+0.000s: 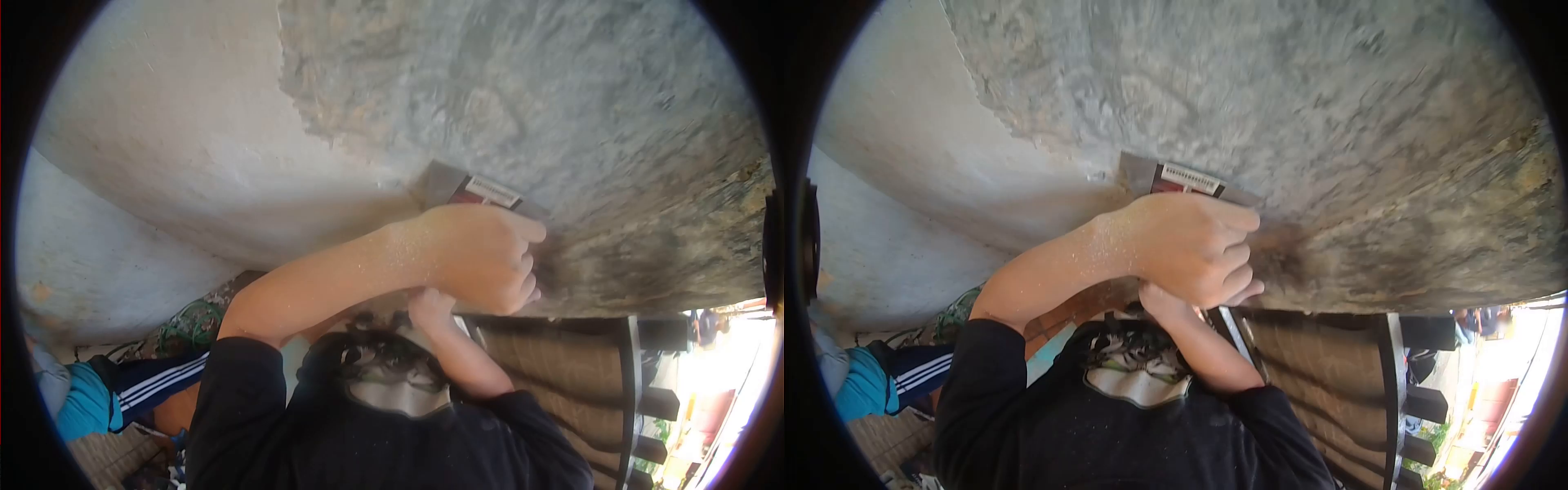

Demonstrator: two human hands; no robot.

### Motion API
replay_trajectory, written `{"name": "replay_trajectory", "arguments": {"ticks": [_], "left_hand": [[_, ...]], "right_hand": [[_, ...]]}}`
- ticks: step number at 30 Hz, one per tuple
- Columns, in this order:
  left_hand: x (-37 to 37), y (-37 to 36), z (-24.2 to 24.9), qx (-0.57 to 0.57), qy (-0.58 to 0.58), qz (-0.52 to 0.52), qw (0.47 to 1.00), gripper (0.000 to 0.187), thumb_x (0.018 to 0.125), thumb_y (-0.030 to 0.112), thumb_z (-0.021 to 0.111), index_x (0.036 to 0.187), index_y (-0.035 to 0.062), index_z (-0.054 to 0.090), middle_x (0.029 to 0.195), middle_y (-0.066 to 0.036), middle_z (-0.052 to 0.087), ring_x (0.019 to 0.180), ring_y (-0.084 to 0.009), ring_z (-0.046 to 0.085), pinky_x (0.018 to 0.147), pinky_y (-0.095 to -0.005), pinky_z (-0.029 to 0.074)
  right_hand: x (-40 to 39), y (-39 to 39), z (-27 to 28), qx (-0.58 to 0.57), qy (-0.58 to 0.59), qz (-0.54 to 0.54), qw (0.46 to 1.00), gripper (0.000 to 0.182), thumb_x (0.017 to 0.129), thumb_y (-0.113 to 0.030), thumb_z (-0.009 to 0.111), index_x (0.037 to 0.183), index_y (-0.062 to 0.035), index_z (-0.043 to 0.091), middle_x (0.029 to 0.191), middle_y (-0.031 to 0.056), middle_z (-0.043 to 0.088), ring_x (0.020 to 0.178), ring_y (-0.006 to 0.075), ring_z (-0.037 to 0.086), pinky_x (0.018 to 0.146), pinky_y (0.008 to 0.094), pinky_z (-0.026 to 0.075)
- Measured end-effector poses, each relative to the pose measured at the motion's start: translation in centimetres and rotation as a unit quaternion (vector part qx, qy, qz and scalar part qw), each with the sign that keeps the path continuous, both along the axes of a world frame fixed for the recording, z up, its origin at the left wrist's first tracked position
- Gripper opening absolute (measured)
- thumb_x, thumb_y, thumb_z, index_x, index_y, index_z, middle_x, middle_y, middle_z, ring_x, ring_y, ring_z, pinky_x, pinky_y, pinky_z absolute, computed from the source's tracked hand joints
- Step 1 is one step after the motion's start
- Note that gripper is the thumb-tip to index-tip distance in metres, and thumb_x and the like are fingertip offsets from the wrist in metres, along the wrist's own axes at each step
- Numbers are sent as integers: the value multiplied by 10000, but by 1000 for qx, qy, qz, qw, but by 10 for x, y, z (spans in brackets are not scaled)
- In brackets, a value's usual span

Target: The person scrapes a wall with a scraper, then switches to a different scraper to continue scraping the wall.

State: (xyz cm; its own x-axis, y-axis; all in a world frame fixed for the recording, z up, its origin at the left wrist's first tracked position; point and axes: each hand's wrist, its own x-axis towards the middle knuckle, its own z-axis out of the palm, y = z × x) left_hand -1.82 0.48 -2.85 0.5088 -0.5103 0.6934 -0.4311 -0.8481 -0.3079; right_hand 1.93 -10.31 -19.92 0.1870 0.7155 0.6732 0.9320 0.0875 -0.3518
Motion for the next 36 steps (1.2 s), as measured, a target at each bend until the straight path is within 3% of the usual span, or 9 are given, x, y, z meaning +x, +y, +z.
{"name": "replay_trajectory", "arguments": {"ticks": [4,12,22,28,36], "left_hand": [[8,-3,-55,-7,17,7,1000,389,803,237,703,514,117,471,506,31,462,591,-162,481,600,-267,422],[13,-10,-69,-50,6,9,999,373,814,214,688,523,121,474,506,25,460,535,-159,483,628,-278,426],[19,-13,-57,-68,-34,-17,997,357,796,171,694,541,115,450,527,11,438,510,-159,472,596,-283,413],[25,-14,-40,-78,-92,1,993,347,791,219,676,523,116,480,502,17,448,487,-162,459,607,-296,411],[32,-24,-39,-180,-147,-16,973,351,760,154,695,547,107,419,553,9,385,511,-162,438,549,-291,386]], "right_hand": [[-13,3,-1,14,-5,4,1000,396,808,-51,659,1196,-31,581,1081,124,639,1044,337,597,933,452,450],[-5,-6,5,-23,-38,-21,999,383,844,-81,610,1220,-29,558,1107,126,631,1053,317,595,927,440,453],[7,-12,17,-50,-77,-51,994,374,888,-120,549,1249,-25,528,1138,129,621,1064,293,592,919,425,457],[17,-21,23,-82,-95,-57,990,372,915,-143,512,1267,-23,510,1158,130,615,1070,278,590,915,416,459],[61,-35,35,-119,-131,-62,982,374,950,-173,463,1290,-20,487,1183,132,607,1079,258,588,908,403,462]]}}
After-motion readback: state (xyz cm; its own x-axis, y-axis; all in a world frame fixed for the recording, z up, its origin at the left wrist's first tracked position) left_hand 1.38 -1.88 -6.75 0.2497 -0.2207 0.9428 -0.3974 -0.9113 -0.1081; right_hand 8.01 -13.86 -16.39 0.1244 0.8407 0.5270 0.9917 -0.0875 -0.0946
